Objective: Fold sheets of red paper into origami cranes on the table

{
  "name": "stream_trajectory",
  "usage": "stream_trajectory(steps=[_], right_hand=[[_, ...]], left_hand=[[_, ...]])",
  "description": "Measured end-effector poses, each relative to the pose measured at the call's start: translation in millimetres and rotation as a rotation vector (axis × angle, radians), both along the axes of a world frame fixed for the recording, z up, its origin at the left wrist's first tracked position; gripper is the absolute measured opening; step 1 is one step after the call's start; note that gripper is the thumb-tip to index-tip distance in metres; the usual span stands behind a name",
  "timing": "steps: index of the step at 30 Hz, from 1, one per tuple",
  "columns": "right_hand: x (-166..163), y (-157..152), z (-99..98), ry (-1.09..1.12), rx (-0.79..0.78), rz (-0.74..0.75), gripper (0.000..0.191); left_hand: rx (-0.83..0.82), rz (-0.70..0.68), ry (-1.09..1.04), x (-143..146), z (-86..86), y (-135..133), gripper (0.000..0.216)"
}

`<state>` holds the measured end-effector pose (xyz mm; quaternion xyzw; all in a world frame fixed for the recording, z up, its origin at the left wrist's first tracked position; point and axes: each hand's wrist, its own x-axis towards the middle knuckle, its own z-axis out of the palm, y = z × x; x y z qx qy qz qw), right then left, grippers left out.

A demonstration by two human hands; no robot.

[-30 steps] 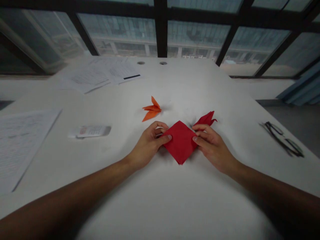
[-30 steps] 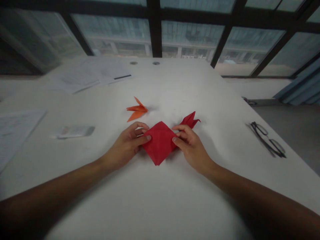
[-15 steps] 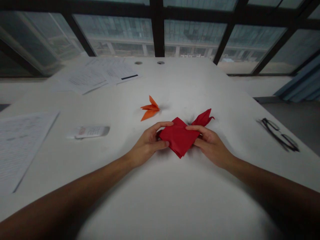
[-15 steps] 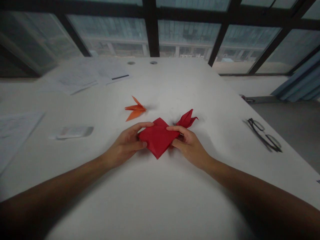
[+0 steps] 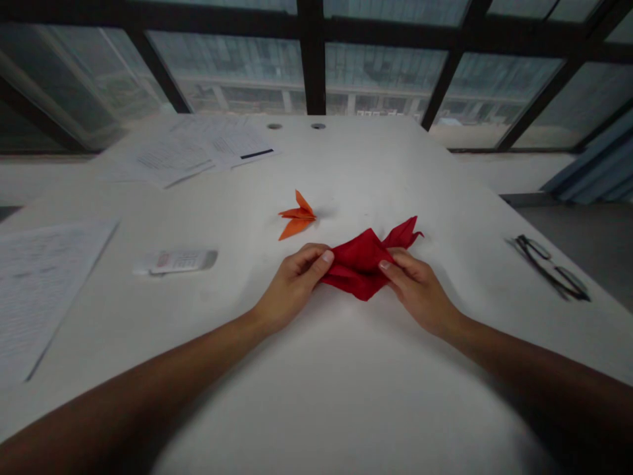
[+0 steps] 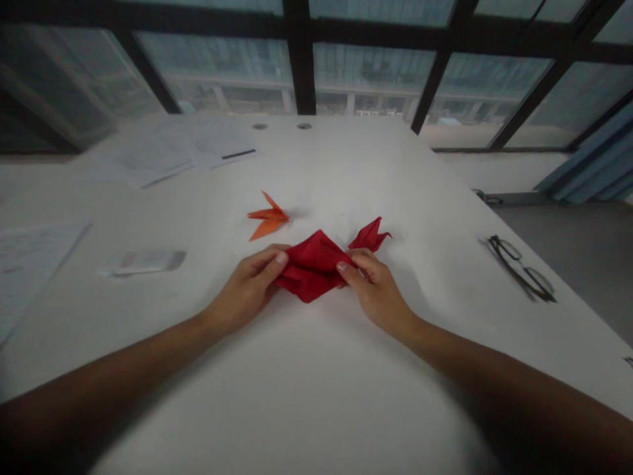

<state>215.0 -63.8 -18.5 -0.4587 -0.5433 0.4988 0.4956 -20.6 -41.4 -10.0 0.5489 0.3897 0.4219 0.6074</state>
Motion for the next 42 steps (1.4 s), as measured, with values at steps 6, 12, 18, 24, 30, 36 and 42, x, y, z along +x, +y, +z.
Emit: stream_trajectory(steps=[6,12,18,24,30,36,42], right_hand=[[1,0,-7.2,0.057,-0.056,-0.007,0.027],[-1,0,-4.9,0.107,-0.038,-0.046,0.013],[-4,-2,6.8,0.132,-0.030,0.054,0.046],[-4,-7,6.9,0.100,-0.043,0.092,0.036],[-4,-2,6.0,0.147,-0.045,0.002,0.041],[-4,7,4.2,0.355,-0.083,-0.068,0.040],[-1,9,5.3,0.436,-0.169,-0.106,0.063]], left_hand=[[0.094,-0.145,-0.010,1,11.9,-4,0.043],[0.014,-0.026,0.023,7,10.6,-3,0.028],[0.000,0.125,-0.108,7,2.3,-1,0.049],[-0.014,0.110,-0.154,5,-1.6,2,0.041],[-0.081,0.155,-0.244,7,2.1,4,0.040],[-0.082,0.283,-0.281,5,7.4,11,0.053],[-0.144,0.337,-0.299,4,8.4,14,0.020]])
